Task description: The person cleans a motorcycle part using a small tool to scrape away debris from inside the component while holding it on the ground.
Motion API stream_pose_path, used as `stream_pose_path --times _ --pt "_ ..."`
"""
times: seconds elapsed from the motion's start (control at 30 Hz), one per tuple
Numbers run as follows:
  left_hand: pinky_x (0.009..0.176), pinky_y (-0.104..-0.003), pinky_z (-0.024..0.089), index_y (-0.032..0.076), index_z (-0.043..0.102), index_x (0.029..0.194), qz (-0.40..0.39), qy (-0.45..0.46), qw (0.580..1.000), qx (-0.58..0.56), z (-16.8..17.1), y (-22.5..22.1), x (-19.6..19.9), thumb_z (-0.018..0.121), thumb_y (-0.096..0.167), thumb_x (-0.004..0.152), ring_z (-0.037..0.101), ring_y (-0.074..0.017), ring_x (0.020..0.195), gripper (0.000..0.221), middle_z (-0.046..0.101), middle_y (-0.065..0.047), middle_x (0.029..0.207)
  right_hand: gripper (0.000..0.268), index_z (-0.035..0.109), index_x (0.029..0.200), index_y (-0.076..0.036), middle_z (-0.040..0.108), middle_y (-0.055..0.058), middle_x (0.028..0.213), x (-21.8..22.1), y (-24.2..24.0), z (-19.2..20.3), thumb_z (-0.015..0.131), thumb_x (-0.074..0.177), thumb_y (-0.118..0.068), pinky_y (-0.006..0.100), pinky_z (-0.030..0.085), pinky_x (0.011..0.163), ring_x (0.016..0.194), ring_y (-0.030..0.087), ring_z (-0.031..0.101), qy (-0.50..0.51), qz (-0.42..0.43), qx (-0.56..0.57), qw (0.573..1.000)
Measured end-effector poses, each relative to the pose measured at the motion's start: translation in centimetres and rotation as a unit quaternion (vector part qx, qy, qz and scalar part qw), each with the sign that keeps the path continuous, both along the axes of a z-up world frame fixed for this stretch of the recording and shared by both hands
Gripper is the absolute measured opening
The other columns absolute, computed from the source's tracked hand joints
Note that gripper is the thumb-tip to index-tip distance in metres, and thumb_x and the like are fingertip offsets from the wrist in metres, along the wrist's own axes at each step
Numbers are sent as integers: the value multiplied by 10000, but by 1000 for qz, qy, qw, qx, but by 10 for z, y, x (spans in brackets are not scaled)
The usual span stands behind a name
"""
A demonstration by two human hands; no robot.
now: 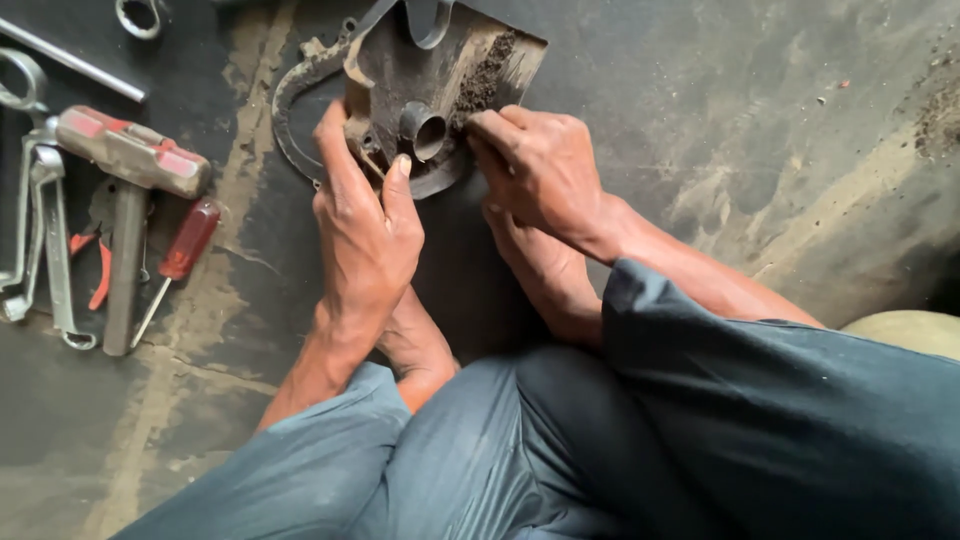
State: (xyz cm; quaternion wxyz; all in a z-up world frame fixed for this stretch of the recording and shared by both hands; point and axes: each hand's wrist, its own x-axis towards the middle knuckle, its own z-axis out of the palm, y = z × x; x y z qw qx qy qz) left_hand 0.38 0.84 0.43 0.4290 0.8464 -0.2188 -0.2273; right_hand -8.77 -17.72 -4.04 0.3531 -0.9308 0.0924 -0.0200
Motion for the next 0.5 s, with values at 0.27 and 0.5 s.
stream_pose_path --times 0.27,0.5 --pt "969 -496 577 -8 264 1549 15 -7 1000 -5 -4 -2 -5 611 26 1093 674 -513 1175 573 639 -346 1273 154 717 1093 -48 708 141 884 -7 26 7 748 948 -87 418 537 635 752 349 687 -13 3 73 997" --pt "996 -488 576 -30 266 1546 14 10 1000 -8 -5 -1 -7 603 29 1096 672 -500 1191 565 635 -336 1285 208 701 1178 -29 739 161 1024 0 25 8 736 975 -51 360 609 724 838 265 768 29 -21 283 959"
